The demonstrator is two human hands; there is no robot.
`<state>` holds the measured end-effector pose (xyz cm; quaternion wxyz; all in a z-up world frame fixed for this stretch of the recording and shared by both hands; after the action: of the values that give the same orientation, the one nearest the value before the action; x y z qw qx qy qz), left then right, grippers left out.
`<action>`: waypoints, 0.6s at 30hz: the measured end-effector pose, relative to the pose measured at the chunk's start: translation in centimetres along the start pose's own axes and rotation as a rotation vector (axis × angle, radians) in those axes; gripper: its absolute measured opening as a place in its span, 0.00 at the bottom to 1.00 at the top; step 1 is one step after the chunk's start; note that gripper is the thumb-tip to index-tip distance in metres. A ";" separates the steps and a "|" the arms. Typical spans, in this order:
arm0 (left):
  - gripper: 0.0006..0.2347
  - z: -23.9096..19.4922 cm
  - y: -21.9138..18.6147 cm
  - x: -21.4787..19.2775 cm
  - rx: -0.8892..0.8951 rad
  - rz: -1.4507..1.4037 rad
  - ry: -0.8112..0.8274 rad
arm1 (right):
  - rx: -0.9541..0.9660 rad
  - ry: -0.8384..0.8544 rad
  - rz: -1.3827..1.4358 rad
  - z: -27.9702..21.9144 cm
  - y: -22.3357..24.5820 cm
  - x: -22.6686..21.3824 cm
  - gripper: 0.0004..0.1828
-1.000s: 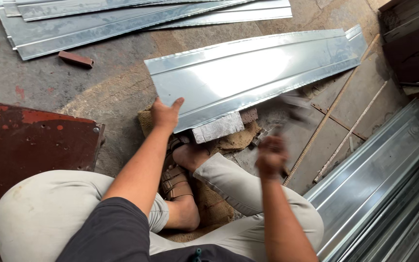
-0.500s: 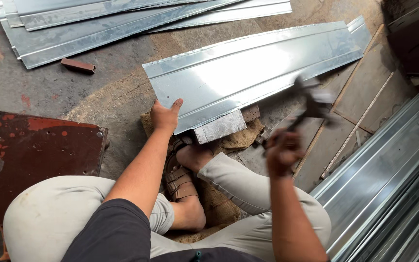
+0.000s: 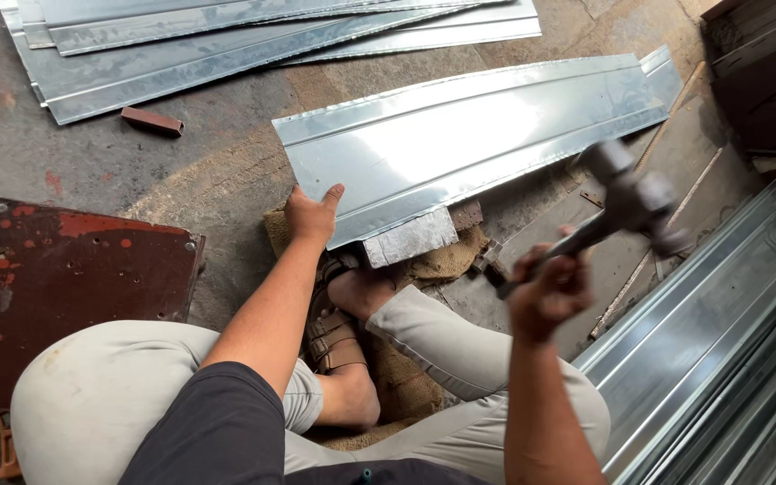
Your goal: The person is using a hammer to flatten and shape the edges of several long metal sheets while sitting on the ground.
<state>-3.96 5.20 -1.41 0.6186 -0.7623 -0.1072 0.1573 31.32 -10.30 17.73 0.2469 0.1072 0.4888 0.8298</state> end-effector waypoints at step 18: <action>0.25 -0.1 -0.3 -0.1 0.020 0.010 -0.014 | -0.223 0.038 -0.250 -1.2 2.8 3.7 0.13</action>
<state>-4.05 5.14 -1.14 0.6245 -0.7556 -0.1060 0.1667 26.79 -10.36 19.29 0.3493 0.0020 0.4076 0.8438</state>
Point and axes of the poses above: each hand's wrist, its own z-axis towards the middle knuckle, its own x-axis out of the palm, y = z × x, the point moved 7 cm from there along z, towards the middle knuckle, and after that the axes turned 12 degrees about -z, right-handed, at the moved point
